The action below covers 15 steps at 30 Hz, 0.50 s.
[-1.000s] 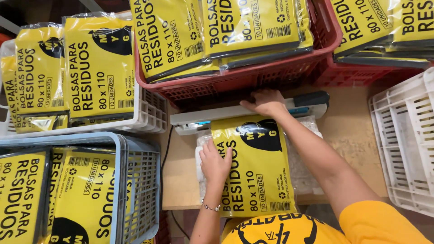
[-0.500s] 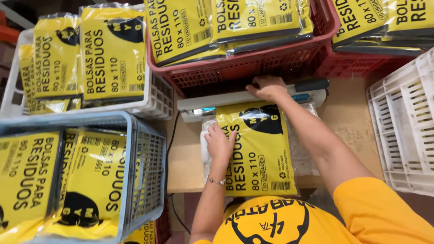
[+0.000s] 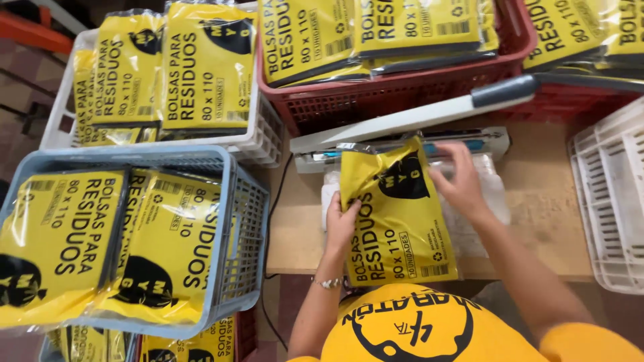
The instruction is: Sealing yellow plastic bags using a manual heat sealing machine on a workbench
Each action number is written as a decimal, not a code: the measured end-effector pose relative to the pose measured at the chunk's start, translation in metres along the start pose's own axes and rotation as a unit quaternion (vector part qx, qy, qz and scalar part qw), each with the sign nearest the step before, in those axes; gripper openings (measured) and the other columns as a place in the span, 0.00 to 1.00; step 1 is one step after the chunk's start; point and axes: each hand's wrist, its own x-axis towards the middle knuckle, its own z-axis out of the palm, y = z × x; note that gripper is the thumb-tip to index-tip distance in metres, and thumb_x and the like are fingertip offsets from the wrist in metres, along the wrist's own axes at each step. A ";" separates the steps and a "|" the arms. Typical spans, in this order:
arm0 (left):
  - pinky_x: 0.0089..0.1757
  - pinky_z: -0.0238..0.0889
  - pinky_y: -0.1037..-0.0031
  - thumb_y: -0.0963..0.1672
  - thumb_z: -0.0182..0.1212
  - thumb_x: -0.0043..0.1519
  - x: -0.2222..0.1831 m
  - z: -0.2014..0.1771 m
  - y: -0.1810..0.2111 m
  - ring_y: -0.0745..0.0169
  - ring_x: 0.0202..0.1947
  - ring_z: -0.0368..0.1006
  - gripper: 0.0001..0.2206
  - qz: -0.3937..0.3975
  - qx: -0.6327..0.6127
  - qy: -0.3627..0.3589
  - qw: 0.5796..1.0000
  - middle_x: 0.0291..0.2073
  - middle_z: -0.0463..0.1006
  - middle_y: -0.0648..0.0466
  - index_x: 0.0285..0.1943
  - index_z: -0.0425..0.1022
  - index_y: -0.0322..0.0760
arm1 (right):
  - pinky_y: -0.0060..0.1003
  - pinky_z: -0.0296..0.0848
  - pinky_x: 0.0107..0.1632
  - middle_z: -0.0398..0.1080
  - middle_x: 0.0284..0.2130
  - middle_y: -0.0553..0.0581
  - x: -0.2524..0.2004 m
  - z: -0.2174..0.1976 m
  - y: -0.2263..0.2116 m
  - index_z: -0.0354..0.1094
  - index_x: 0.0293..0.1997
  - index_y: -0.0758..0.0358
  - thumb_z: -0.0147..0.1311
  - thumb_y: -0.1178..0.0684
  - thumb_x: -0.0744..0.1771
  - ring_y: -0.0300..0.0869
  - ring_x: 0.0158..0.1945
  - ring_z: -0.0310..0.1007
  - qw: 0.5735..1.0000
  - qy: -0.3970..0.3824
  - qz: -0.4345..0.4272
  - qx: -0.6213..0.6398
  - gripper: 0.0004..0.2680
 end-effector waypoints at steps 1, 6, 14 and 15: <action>0.54 0.69 0.59 0.40 0.62 0.62 0.001 -0.008 -0.008 0.51 0.53 0.74 0.15 -0.002 -0.045 0.003 0.999 0.48 0.79 0.44 0.59 0.74 0.37 | 0.50 0.59 0.68 0.65 0.57 0.62 -0.024 0.007 -0.007 0.62 0.66 0.61 0.61 0.47 0.66 0.55 0.64 0.63 0.990 -0.019 0.137 0.040 0.21; 0.51 0.72 0.67 0.37 0.62 0.61 -0.021 -0.050 0.011 0.66 0.47 0.75 0.13 0.030 -0.152 0.049 0.987 0.42 0.82 0.53 0.55 0.77 0.40 | 0.59 0.65 0.65 0.66 0.59 0.72 -0.068 0.045 -0.096 0.54 0.70 0.69 0.66 0.49 0.63 0.58 0.61 0.69 0.811 -0.079 0.506 0.283 0.30; 0.57 0.64 0.68 0.41 0.65 0.60 -0.103 -0.161 0.102 0.59 0.63 0.66 0.24 0.306 -0.024 0.167 0.937 0.62 0.72 0.50 0.66 0.65 0.38 | 0.48 0.76 0.50 0.73 0.40 0.55 0.012 0.122 -0.095 0.68 0.55 0.59 0.59 0.60 0.64 0.45 0.42 0.76 0.797 0.022 0.377 0.471 0.14; 0.57 0.64 0.68 0.41 0.65 0.60 -0.113 -0.178 0.108 0.59 0.63 0.66 0.24 0.309 -0.023 0.180 0.934 0.62 0.72 0.50 0.66 0.65 0.38 | 0.48 0.76 0.50 0.73 0.40 0.55 0.057 0.126 -0.119 0.68 0.55 0.59 0.59 0.60 0.64 0.45 0.42 0.76 0.797 0.010 0.372 0.476 0.14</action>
